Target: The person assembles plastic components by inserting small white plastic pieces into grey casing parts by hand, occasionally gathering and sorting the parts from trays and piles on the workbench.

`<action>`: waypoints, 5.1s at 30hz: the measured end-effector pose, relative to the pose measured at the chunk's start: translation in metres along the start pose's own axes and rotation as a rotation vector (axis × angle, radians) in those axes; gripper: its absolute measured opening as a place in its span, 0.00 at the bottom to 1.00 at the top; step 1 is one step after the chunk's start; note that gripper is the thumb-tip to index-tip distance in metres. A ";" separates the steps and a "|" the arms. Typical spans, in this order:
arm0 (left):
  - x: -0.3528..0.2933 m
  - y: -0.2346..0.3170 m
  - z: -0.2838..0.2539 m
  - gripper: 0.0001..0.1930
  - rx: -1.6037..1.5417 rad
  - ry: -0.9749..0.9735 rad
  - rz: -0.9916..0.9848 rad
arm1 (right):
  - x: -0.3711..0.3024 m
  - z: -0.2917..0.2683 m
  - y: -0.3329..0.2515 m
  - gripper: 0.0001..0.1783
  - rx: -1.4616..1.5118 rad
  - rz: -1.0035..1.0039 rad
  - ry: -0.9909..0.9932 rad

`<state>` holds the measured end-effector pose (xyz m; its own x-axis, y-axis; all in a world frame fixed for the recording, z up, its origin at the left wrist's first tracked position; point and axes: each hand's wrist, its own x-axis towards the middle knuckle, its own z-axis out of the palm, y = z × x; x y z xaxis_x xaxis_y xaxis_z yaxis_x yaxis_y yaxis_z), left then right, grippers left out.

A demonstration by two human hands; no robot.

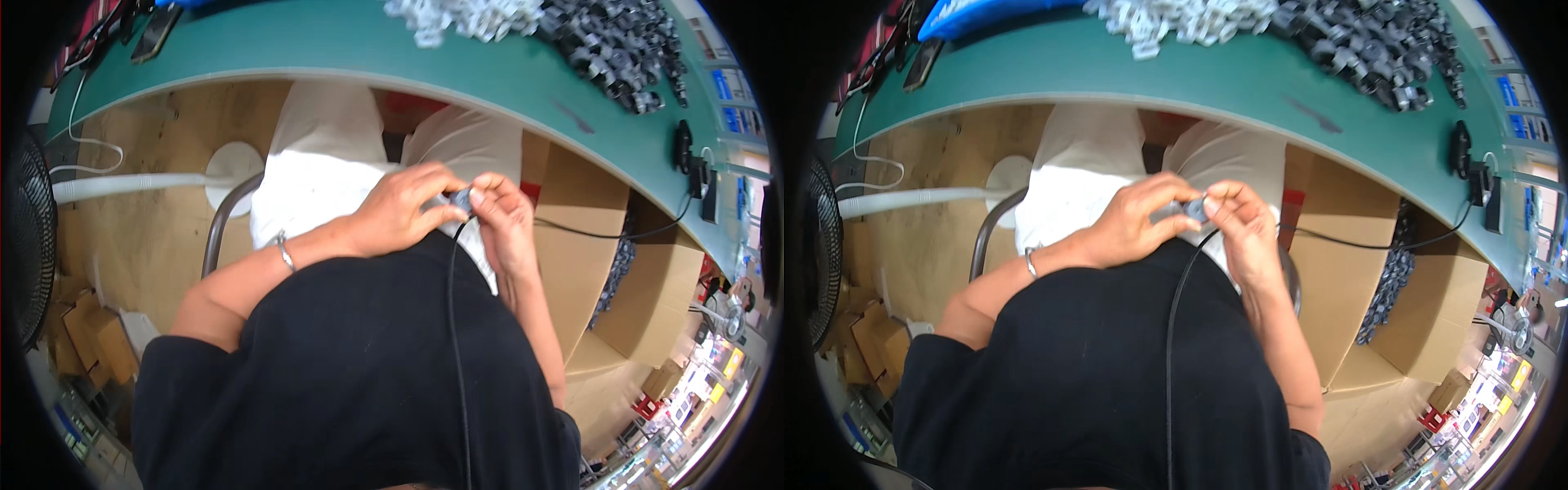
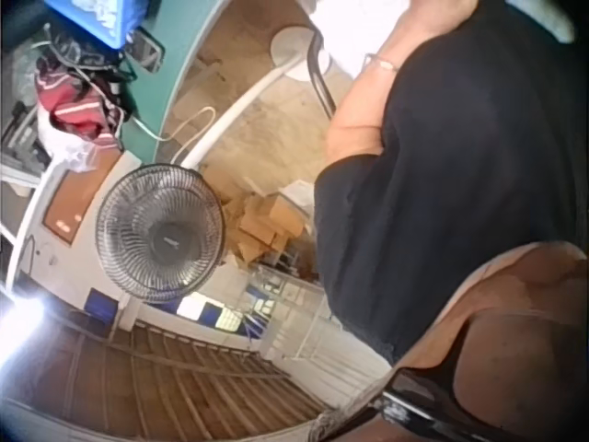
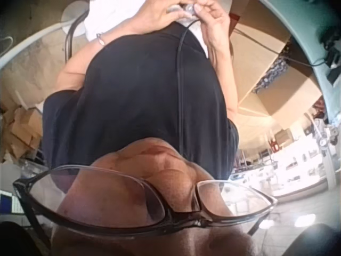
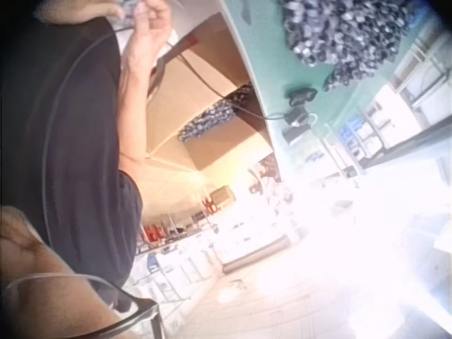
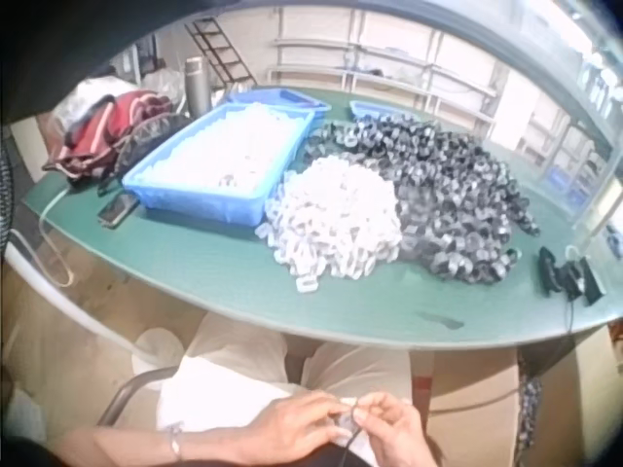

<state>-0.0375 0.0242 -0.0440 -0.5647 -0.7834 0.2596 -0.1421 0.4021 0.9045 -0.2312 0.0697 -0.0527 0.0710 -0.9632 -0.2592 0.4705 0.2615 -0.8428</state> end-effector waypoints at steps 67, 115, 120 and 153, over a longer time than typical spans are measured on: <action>0.011 -0.008 -0.022 0.16 -1.050 -0.083 -0.899 | 0.052 0.060 -0.112 0.08 -0.558 -0.638 0.215; -0.001 -0.011 -0.005 0.17 -1.011 -0.072 -0.974 | 0.007 0.032 -0.033 0.07 -1.055 -0.018 0.040; -0.005 -0.020 -0.001 0.17 -1.037 -0.014 -0.998 | 0.014 0.024 -0.027 0.07 -0.978 0.126 0.032; -0.011 -0.021 0.006 0.15 -0.992 0.096 -0.890 | 0.009 0.024 0.026 0.10 -0.453 0.200 0.214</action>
<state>-0.0329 0.0271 -0.0675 -0.5243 -0.6436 -0.5576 0.2404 -0.7400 0.6281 -0.1973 0.0660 -0.0662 -0.0827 -0.8699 -0.4862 0.0361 0.4849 -0.8738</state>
